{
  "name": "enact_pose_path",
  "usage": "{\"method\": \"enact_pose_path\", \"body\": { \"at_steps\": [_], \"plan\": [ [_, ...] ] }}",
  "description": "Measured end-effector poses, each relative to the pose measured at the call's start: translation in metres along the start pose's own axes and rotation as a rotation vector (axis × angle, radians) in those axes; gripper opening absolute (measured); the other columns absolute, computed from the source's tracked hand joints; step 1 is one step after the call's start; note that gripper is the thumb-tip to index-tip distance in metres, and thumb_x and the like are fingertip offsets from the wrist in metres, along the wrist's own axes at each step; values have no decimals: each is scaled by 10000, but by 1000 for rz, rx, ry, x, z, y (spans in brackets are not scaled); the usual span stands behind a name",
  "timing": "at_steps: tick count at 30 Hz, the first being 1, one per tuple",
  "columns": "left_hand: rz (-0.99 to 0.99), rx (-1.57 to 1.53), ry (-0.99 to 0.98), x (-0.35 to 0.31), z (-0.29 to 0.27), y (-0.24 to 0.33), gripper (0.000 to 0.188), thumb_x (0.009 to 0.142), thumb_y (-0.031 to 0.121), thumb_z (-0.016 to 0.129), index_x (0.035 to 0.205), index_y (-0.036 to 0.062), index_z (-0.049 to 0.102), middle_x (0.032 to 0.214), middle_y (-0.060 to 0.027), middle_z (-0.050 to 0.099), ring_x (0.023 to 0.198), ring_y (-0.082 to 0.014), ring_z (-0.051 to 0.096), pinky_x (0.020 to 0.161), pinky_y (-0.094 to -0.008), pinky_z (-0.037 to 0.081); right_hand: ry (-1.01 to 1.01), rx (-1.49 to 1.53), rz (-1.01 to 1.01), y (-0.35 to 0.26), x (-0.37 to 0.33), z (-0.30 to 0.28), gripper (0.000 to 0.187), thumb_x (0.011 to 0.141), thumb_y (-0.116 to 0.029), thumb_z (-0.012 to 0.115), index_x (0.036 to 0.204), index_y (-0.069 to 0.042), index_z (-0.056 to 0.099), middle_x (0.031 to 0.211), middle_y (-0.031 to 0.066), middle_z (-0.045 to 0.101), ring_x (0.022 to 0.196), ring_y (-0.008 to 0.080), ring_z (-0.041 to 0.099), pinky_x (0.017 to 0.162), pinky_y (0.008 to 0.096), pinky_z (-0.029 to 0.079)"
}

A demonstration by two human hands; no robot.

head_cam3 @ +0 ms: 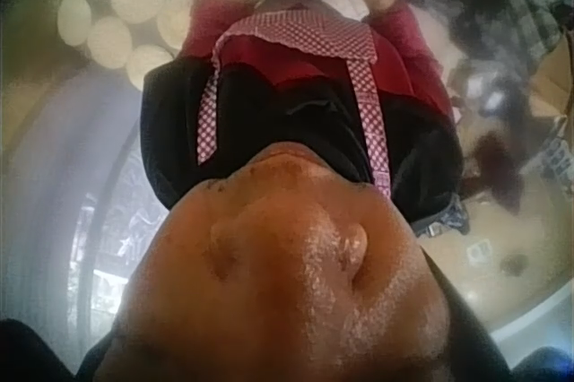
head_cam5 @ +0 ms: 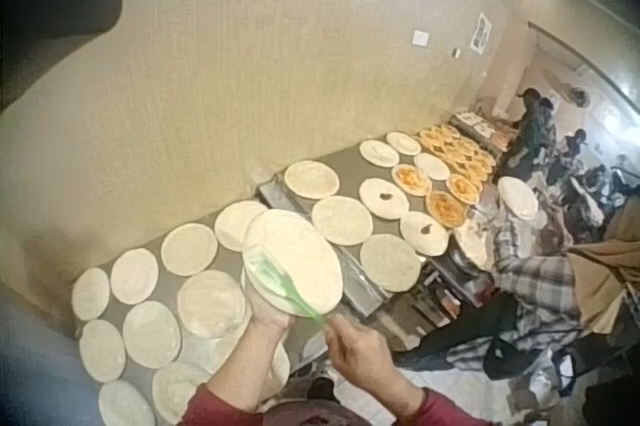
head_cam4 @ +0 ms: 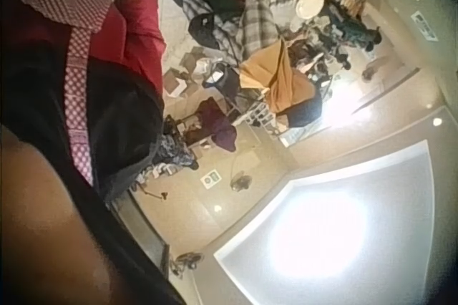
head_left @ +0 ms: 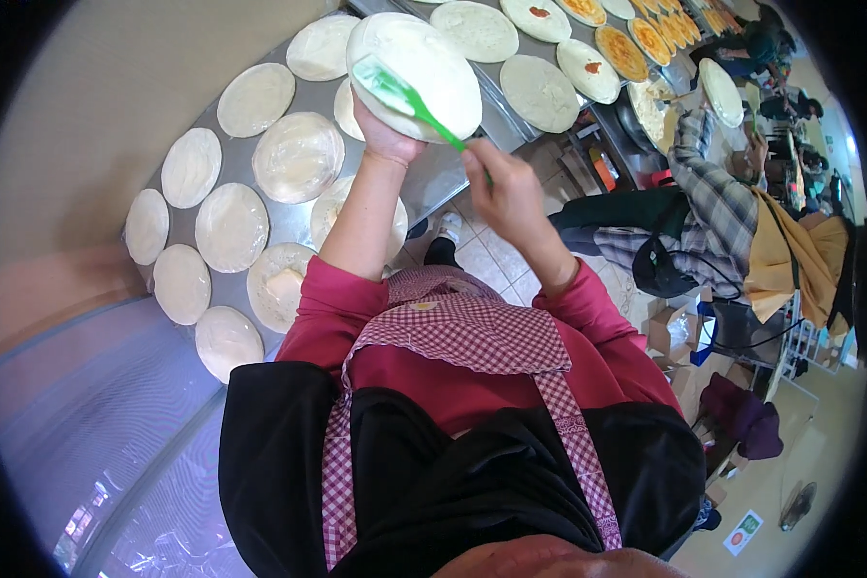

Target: Spreading a white cream or sauce onto several circular flatbreads using a green spatula.

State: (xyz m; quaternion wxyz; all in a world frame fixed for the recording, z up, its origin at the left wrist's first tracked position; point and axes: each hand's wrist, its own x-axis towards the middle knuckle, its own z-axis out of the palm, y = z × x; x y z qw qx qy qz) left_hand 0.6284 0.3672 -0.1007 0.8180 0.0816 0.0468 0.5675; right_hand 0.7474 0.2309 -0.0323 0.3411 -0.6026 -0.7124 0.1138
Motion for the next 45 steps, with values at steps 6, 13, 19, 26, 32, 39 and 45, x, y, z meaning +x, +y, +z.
{"method": "enact_pose_path", "body": {
  "at_steps": [6, 13, 19, 26, 32, 39, 45],
  "plan": [
    [52, 18, 54, -2, 2, 8, 619, 902, 563, 360, 1357, 152, 442, 1332, -92, 512, 1225, -308, 492, 1047, -507, 376, -107, 5, -13, -11, -26, 1, 84, 889, -142, 578, 923, -72, 547, 728, 133, 577, 624, 357, 600, 521, 440, 460],
    [191, 52, -51, 1, 17, 28, 575, 925, 448, 349, 1370, 91, 415, 1363, -133, 474, 1261, -337, 450, 1054, -510, 370, 32, 119, 34, 1, -1, -8, 84, 900, -102, 570, 942, -30, 555, 707, 185, 572, 612, 370, 588, 523, 413, 445],
    [152, 109, -27, 6, 23, 20, 590, 922, 449, 340, 1389, 92, 401, 1388, -131, 453, 1273, -335, 439, 1067, -501, 355, -36, 160, -17, 3, 3, -2, 78, 906, -102, 565, 939, -32, 551, 711, 190, 572, 607, 382, 577, 512, 415, 438],
    [292, 388, -185, 23, -1, 26, 594, 920, 451, 360, 1391, 90, 391, 1395, -136, 442, 1281, -350, 426, 1051, -514, 386, -82, 56, -74, 4, -22, -8, 93, 884, -124, 588, 924, -44, 562, 715, 154, 579, 603, 367, 580, 543, 424, 465],
    [230, 165, -79, 20, 29, 24, 616, 916, 490, 343, 1395, 105, 385, 1409, -147, 422, 1282, -365, 420, 1062, -554, 346, 16, 23, 109, 20, -17, -14, 80, 888, -129, 588, 890, -52, 564, 706, 151, 565, 573, 356, 562, 519, 428, 431],
    [119, -40, -271, 18, 11, 30, 653, 904, 533, 352, 1396, 105, 391, 1423, -143, 409, 1308, -375, 381, 1081, -553, 312, -88, 70, 14, 14, -38, -14, 108, 889, -143, 598, 954, -57, 593, 721, 128, 600, 617, 336, 606, 537, 395, 462],
    [-50, -339, -420, 15, 31, 17, 664, 903, 541, 364, 1402, 103, 383, 1428, -150, 402, 1318, -386, 361, 1090, -555, 294, 148, 48, 273, 41, -33, -29, 103, 910, -135, 576, 923, -34, 575, 671, 151, 569, 577, 330, 584, 532, 391, 439]
  ]
}}
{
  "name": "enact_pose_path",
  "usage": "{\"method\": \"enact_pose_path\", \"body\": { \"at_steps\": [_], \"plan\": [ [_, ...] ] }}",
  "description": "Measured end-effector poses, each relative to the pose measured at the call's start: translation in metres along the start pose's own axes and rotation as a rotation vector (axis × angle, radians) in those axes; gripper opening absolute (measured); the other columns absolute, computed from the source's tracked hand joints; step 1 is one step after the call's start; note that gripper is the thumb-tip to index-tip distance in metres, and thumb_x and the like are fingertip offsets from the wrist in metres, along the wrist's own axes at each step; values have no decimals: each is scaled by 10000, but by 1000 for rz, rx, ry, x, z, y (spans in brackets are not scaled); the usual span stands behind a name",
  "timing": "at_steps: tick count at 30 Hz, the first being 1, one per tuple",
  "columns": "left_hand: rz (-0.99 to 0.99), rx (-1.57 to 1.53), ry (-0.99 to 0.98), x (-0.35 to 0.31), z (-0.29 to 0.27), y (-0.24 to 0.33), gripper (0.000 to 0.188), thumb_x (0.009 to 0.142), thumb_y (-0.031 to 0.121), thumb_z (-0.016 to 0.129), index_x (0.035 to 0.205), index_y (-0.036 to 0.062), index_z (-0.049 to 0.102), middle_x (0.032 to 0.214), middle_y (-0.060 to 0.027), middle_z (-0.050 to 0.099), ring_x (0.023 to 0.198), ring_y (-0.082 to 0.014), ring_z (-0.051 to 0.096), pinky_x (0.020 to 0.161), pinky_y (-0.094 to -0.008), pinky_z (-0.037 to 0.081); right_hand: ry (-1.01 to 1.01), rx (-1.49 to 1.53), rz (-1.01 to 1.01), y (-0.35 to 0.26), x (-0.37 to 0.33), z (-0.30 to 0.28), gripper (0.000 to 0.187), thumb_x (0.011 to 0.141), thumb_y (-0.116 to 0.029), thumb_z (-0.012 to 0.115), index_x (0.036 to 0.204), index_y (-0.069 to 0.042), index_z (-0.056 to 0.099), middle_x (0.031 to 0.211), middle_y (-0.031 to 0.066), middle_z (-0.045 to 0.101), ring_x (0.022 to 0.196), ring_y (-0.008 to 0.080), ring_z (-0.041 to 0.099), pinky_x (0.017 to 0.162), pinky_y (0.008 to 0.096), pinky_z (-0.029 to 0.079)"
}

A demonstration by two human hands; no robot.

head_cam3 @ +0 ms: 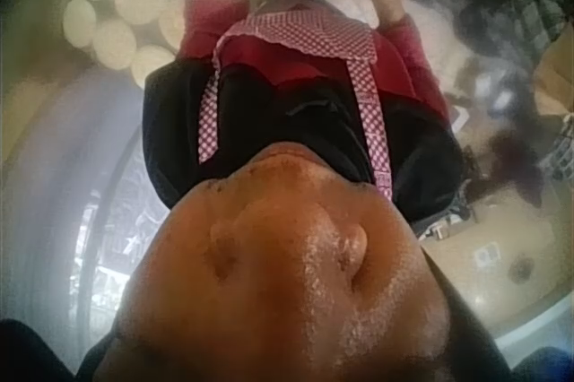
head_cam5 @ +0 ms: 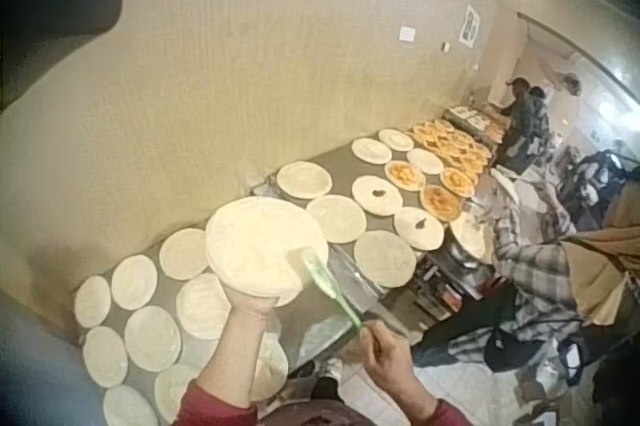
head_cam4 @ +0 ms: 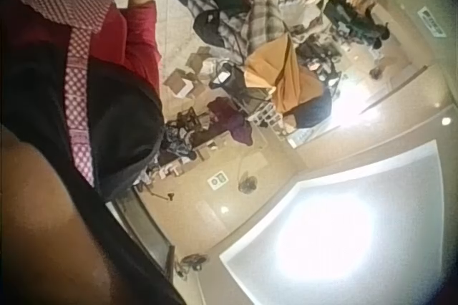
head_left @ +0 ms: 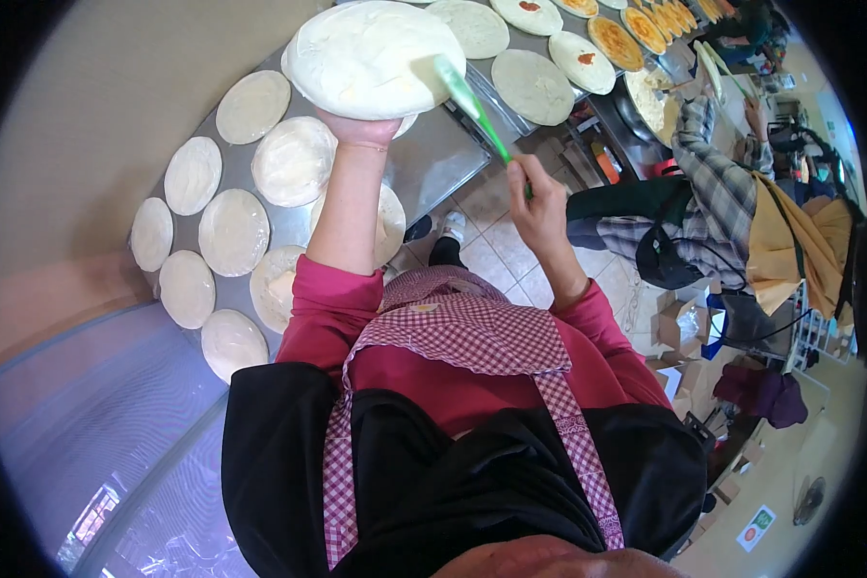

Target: Spreading a white cream or sauce onto several circular flatbreads using a green spatula.

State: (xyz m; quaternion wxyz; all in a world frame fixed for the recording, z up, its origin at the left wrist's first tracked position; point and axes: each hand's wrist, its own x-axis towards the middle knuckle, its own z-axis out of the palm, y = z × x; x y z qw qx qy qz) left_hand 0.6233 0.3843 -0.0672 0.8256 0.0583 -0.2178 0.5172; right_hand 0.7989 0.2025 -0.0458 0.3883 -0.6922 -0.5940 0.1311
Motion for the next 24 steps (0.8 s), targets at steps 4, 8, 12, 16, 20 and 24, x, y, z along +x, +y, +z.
{"method": "enact_pose_path", "body": {
  "at_steps": [4, 8, 12, 16, 20, 24],
  "plan": [
    [119, 303, 167, 2, 1, -12, 674, 898, 549, 384, 1402, 102, 384, 1437, -148, 393, 1316, -380, 365, 1097, -552, 282, -78, 16, -59, 6, -20, 5, 93, 907, -116, 576, 923, -24, 572, 679, 170, 567, 603, 333, 594, 530, 382, 439],
    [234, 704, 199, -2, 7, -27, 686, 895, 569, 383, 1402, 107, 388, 1445, -140, 387, 1318, -372, 365, 1096, -553, 281, -171, 85, -161, 0, -27, -6, 86, 896, -103, 584, 947, -33, 588, 734, 165, 605, 642, 332, 619, 565, 359, 471],
    [2, 10, 38, -3, -4, -13, 678, 905, 569, 361, 1410, 117, 381, 1454, -130, 379, 1324, -372, 356, 1099, -554, 272, -64, 60, -94, 19, -7, -19, 108, 917, -129, 566, 929, -22, 575, 694, 162, 576, 608, 303, 606, 555, 346, 455],
    [32, 41, 130, 4, -7, -23, 664, 916, 559, 343, 1416, 124, 374, 1470, -121, 361, 1330, -373, 347, 1105, -552, 259, 9, 29, -14, 31, 0, -21, 124, 929, -137, 546, 896, -18, 560, 674, 172, 543, 579, 301, 584, 541, 360, 439],
    [-9, -120, 53, 2, -26, -15, 665, 917, 554, 346, 1427, 127, 354, 1483, -118, 340, 1337, -366, 338, 1111, -538, 256, -96, 111, -104, 23, -25, -10, 92, 915, -102, 552, 925, -13, 574, 667, 159, 552, 585, 291, 590, 546, 354, 446],
    [-53, -106, -37, 2, -21, -14, 670, 919, 559, 341, 1434, 131, 341, 1488, -117, 329, 1340, -359, 334, 1114, -533, 253, -229, 171, -178, 9, -19, -19, 98, 917, -96, 548, 943, -9, 586, 657, 138, 557, 571, 257, 583, 545, 327, 445]
  ]
}}
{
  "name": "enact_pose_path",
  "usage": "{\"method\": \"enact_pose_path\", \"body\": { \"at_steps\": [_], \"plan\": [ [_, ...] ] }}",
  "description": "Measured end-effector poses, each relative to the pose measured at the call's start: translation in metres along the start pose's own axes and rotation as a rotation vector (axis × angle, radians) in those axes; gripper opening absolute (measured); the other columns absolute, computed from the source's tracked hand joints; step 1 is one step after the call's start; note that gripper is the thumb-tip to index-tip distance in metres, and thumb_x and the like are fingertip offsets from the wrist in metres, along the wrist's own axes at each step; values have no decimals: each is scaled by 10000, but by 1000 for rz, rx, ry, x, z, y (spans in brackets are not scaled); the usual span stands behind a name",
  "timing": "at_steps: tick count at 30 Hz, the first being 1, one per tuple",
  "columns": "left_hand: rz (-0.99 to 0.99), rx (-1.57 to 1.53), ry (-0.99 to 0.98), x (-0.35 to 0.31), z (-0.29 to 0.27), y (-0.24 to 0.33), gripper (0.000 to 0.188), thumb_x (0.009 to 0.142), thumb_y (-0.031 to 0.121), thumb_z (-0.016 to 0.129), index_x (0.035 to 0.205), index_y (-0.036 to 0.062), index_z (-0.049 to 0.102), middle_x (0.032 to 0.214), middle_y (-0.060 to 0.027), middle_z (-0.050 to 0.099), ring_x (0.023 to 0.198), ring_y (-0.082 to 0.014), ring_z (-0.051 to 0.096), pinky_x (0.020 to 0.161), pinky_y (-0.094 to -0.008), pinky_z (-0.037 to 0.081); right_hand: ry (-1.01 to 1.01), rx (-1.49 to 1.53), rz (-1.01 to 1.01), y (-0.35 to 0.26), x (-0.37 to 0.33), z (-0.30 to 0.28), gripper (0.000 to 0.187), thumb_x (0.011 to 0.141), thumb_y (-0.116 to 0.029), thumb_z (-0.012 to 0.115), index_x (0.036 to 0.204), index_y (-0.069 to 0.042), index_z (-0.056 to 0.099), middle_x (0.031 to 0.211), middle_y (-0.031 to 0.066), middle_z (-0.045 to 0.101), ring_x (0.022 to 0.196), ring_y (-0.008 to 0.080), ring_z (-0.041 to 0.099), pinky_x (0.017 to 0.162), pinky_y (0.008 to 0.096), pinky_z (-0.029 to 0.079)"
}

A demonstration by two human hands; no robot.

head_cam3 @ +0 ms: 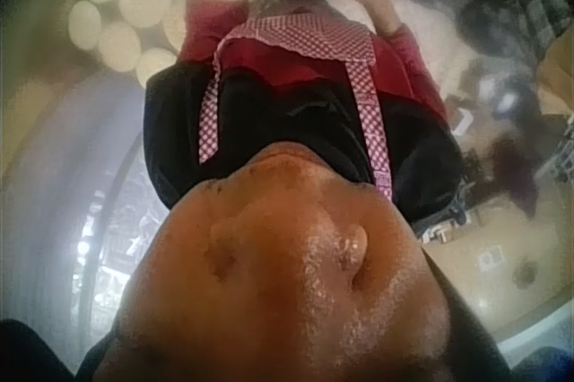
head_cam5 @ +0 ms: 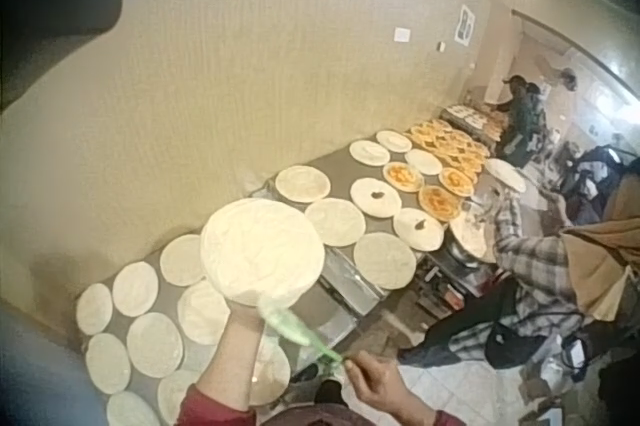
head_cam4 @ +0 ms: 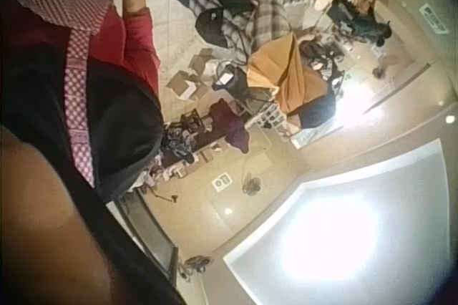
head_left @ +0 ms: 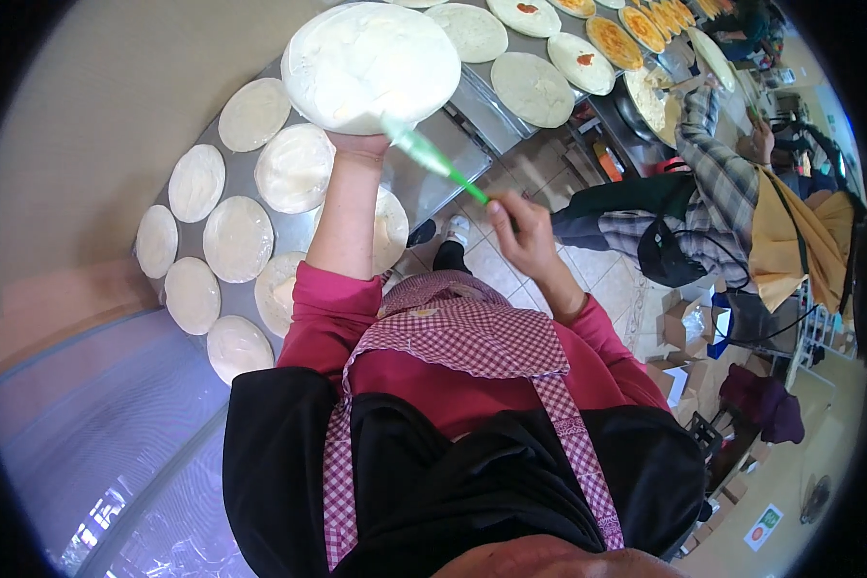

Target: Spreading a white cream or sauce onto several circular flatbreads using a green spatula.

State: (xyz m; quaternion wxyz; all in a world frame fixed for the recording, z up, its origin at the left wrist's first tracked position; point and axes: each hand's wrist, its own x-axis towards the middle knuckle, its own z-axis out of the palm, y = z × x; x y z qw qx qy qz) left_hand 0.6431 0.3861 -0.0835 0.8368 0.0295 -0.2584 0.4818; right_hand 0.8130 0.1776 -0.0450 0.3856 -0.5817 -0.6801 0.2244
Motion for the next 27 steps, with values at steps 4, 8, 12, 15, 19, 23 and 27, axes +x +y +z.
{"method": "enact_pose_path", "body": {
  "at_steps": [4, 8, 12, 15, 19, 23, 27],
  "plan": [
    [31, 66, 139, -2, 7, 4, 664, 915, 564, 358, 1421, 134, 368, 1461, -112, 375, 1330, -354, 356, 1097, -537, 282, 167, 9, 134, 6, 23, -20, 165, 957, -148, 518, 913, -7, 591, 615, 82, 494, 560, 109, 484, 521, 275, 397],
    [167, 397, 415, -5, 18, -5, 647, 919, 548, 376, 1415, 132, 382, 1435, -102, 418, 1310, -342, 396, 1085, -522, 317, 259, 66, 256, 2, 35, -31, 196, 973, -164, 501, 927, 10, 578, 612, 21, 496, 568, 78, 441, 513, 269, 377],
    [150, 307, 365, -13, 12, -3, 609, 933, 504, 373, 1415, 132, 380, 1425, -107, 429, 1298, -334, 416, 1082, -505, 336, 199, 150, 333, -10, 48, -23, 205, 976, -174, 492, 931, 8, 576, 608, 43, 499, 560, 90, 441, 512, 279, 376],
    [180, 372, 359, -17, 2, -5, 580, 942, 462, 368, 1411, 122, 382, 1411, -115, 443, 1279, -332, 440, 1066, -497, 367, 175, 110, 323, -13, 59, -13, 194, 971, -167, 487, 930, 6, 566, 609, 112, 518, 536, 168, 491, 515, 315, 392],
    [79, 337, 366, -25, -5, -9, 567, 945, 436, 358, 1406, 106, 385, 1392, -128, 460, 1248, -328, 475, 1043, -485, 401, 184, -72, 264, -20, 70, 2, 144, 951, -136, 486, 936, 0, 531, 661, 232, 554, 597, 397, 581, 542, 419, 434],
    [57, 654, 495, -19, 7, -24, 591, 937, 459, 365, 1405, 99, 384, 1380, -138, 469, 1236, -330, 486, 1034, -485, 409, 112, -98, 106, -28, 69, 19, 98, 929, -113, 498, 928, -16, 503, 689, 238, 565, 667, 441, 585, 566, 470, 438],
    [-23, 406, 444, -26, -1, -13, 616, 932, 487, 360, 1408, 97, 379, 1381, -149, 465, 1235, -335, 486, 1033, -479, 408, -48, -56, -18, -40, 58, 23, 54, 909, -44, 534, 952, -14, 545, 679, 208, 540, 593, 368, 569, 537, 379, 429]
  ]
}}
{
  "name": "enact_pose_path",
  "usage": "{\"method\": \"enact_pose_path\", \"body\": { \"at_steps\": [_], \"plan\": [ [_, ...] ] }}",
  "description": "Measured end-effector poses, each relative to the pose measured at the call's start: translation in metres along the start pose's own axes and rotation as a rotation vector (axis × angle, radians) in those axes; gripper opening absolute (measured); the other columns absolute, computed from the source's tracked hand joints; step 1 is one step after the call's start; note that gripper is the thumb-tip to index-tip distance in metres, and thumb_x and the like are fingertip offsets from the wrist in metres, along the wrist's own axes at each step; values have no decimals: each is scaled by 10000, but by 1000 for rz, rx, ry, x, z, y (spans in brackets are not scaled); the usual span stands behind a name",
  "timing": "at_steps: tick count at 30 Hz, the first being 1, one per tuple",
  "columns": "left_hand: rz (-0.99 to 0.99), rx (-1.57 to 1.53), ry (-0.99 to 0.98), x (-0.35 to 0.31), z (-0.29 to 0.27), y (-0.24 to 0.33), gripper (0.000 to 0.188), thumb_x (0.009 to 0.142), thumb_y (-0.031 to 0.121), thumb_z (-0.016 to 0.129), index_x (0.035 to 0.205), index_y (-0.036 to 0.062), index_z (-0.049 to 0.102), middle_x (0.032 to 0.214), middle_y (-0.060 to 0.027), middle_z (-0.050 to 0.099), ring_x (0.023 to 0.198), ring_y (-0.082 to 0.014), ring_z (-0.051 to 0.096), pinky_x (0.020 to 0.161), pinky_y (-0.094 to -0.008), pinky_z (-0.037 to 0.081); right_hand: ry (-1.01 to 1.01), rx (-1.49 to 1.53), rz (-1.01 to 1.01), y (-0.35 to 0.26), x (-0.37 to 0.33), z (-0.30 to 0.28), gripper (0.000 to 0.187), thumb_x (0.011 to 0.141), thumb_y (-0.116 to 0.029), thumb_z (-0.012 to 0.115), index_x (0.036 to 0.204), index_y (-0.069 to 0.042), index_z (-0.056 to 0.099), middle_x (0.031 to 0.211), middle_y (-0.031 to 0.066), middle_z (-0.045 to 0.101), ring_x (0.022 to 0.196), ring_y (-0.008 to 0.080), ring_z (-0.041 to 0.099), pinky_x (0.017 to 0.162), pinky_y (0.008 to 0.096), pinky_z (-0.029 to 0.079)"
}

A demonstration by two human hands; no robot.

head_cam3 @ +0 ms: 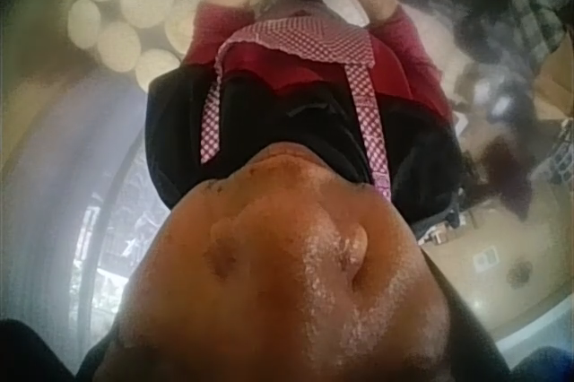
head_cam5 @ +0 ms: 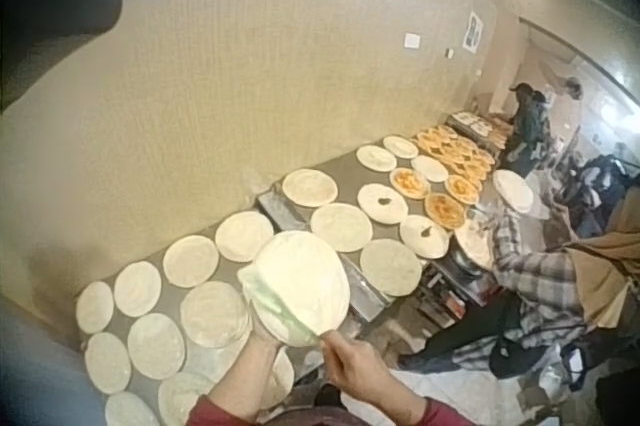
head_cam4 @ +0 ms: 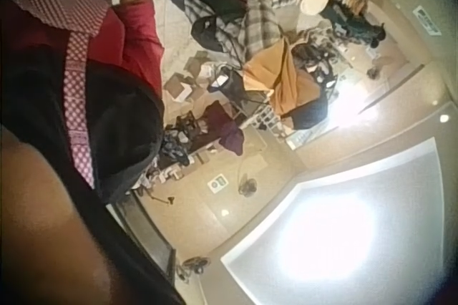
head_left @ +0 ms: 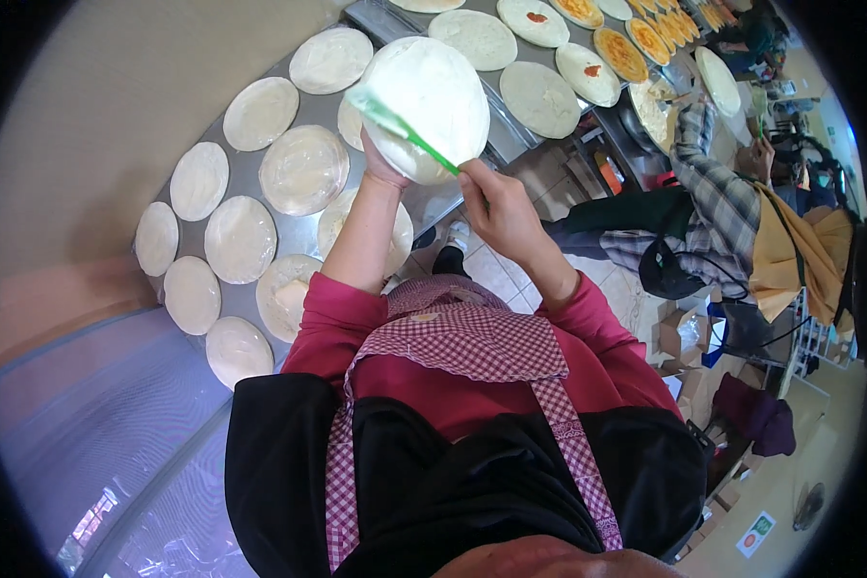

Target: Spreading a white cream or sauce onto several circular flatbreads using a green spatula.

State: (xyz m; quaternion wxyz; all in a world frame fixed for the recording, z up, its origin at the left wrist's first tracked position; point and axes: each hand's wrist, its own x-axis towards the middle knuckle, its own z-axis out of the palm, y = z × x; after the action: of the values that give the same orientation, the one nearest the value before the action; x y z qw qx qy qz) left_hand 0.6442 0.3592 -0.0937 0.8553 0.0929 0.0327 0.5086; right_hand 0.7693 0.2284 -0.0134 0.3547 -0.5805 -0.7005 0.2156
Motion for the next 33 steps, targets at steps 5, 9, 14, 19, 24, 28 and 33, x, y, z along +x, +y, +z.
{"method": "enact_pose_path", "body": {
  "at_steps": [5, 9, 14, 19, 24, 28, 33],
  "plan": [
    [-11, 12, -14, -2, 2, -5, 608, 936, 481, 365, 1404, 94, 386, 1380, -145, 468, 1233, -330, 489, 1032, -474, 410, 109, 18, 1, 10, 6, -20, 80, 925, -87, 514, 949, -14, 535, 696, 221, 554, 630, 389, 581, 550, 409, 438],
    [-44, 1, -33, -2, 6, -9, 589, 946, 463, 361, 1395, 82, 398, 1361, -139, 489, 1218, -323, 503, 1020, -461, 423, 234, -62, 211, 21, 21, -30, 117, 940, -132, 499, 943, -19, 531, 717, 244, 571, 681, 427, 593, 565, 453, 445],
    [-128, -88, -102, -5, 7, -17, 588, 950, 455, 359, 1387, 64, 402, 1343, -149, 502, 1203, -321, 515, 1012, -451, 432, 69, -105, -40, 15, 14, -23, 110, 932, -132, 513, 931, -23, 527, 719, 239, 575, 668, 425, 582, 568, 462, 440],
    [-14, 9, 21, -4, -4, -22, 598, 943, 457, 366, 1384, 55, 402, 1340, -155, 501, 1192, -322, 521, 1008, -447, 435, -3, 24, -97, 6, 5, -33, 87, 928, -90, 535, 948, -8, 558, 658, 199, 556, 565, 333, 583, 527, 363, 438],
    [-43, -142, -113, -6, -20, -29, 574, 932, 414, 372, 1382, 60, 413, 1352, -161, 491, 1210, -335, 505, 1037, -462, 411, 292, -16, 191, 26, -3, -48, 117, 943, -123, 501, 927, -9, 523, 677, 250, 552, 665, 442, 583, 552, 452, 436],
    [-111, -99, -58, -8, -19, -34, 567, 934, 405, 371, 1384, 63, 410, 1354, -161, 489, 1207, -340, 505, 1032, -460, 416, 253, -63, 227, 34, -8, -40, 129, 944, -129, 493, 894, -10, 502, 673, 260, 548, 680, 459, 576, 560, 472, 428],
    [-34, 27, 92, -9, -25, -45, 554, 940, 391, 364, 1381, 59, 414, 1354, -161, 489, 1197, -340, 510, 1029, -466, 414, 41, 23, 38, 19, -9, -47, 98, 939, -99, 519, 950, -7, 552, 653, 214, 534, 553, 327, 547, 526, 364, 420]
  ]
}}
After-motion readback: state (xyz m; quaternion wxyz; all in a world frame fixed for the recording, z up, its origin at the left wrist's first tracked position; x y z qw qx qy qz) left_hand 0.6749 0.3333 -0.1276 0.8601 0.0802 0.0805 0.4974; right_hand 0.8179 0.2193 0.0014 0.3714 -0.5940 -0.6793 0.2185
